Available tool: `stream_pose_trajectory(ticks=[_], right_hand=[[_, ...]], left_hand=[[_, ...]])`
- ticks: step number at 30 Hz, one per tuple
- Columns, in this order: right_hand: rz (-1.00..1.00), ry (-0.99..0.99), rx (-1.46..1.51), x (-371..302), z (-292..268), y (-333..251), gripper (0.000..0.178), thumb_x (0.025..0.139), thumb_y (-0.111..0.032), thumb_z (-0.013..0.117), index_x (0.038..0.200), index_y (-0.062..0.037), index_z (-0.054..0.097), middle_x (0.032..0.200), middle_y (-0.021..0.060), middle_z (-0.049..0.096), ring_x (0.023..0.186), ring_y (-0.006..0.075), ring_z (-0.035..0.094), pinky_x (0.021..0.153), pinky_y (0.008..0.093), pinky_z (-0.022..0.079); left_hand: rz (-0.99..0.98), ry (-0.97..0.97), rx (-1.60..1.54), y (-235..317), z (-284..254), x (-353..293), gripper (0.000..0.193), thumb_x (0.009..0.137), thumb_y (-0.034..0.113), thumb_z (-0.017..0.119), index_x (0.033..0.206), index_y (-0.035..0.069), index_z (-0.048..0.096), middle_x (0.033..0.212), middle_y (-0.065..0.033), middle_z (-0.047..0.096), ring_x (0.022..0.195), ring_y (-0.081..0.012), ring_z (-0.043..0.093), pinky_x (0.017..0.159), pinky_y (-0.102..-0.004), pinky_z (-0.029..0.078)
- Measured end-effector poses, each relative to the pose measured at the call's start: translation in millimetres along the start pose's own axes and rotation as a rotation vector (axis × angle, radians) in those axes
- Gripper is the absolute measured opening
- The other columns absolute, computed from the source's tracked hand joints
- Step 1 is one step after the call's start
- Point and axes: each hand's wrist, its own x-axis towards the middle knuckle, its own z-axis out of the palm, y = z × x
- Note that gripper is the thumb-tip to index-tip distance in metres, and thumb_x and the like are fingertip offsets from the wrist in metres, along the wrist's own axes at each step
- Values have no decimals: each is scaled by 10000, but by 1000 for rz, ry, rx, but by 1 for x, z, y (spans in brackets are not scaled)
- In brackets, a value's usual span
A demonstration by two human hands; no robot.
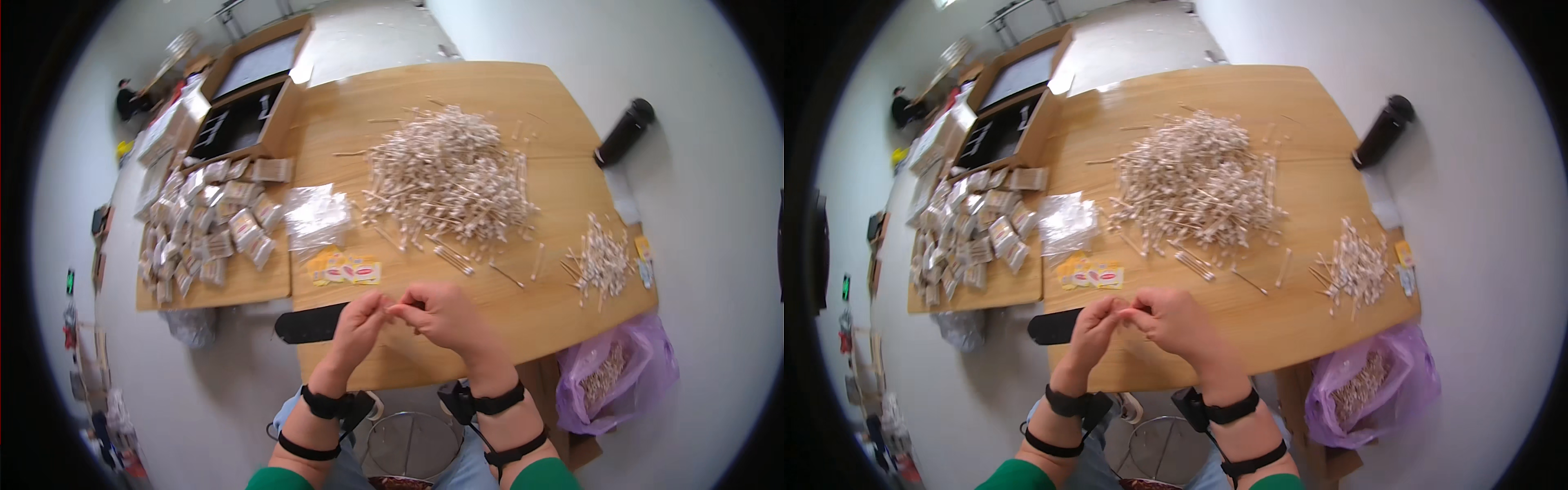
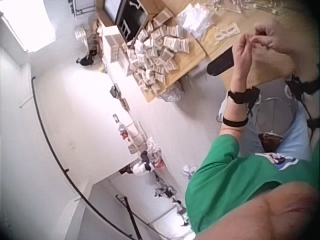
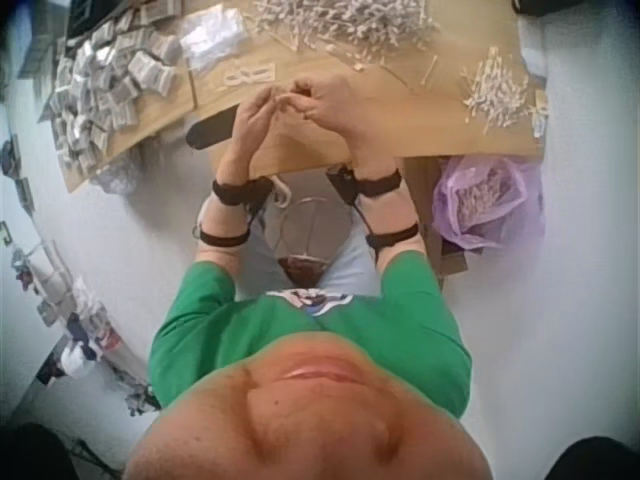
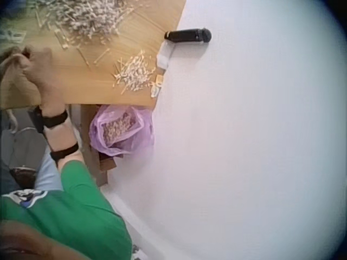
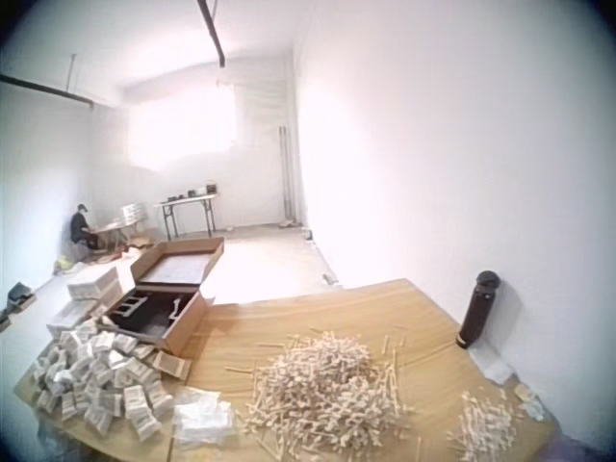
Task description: The recorder counts a specific number of cotton swabs, aligns them, and inserts them into plastic packaging bags.
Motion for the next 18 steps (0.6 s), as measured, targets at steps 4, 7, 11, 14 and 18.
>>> stream_pose_trajectory(ticks=[4,7,11,14,18], right_hand=[[105,-134,85,11,10,-1,248,862,-254,759,812,-20,691,677,60,670,578,112,600,534,287,486],[175,-189,166,7,4,-13,252,850,-256,777,806,-24,691,678,57,667,590,107,602,529,288,484],[132,-213,335,6,4,1,251,869,-279,778,825,-51,681,668,25,628,560,89,563,491,237,468],[173,-409,444,6,0,-4,242,887,-273,766,825,-57,675,684,4,613,568,80,563,473,219,460],[157,-541,601,4,8,1,219,901,-241,758,872,-43,671,713,-23,598,602,68,553,493,222,436]], left_hand=[[-51,46,-406,1,-15,-14,163,993,37,583,1154,21,590,941,-21,631,842,-99,594,762,-250,485],[-117,-58,-503,5,-21,-16,116,988,68,604,1093,29,576,936,-18,626,844,-101,594,754,-246,474],[-282,-137,-591,2,-24,-19,59,995,83,603,1011,36,570,917,-27,641,812,-93,609,735,-232,482],[-260,-191,-668,-4,-28,-23,97,990,124,628,986,52,561,908,-24,643,810,-103,618,743,-235,488],[-175,-224,-801,-3,-38,-26,155,977,171,656,985,52,558,932,-20,636,857,-122,626,780,-258,495]])
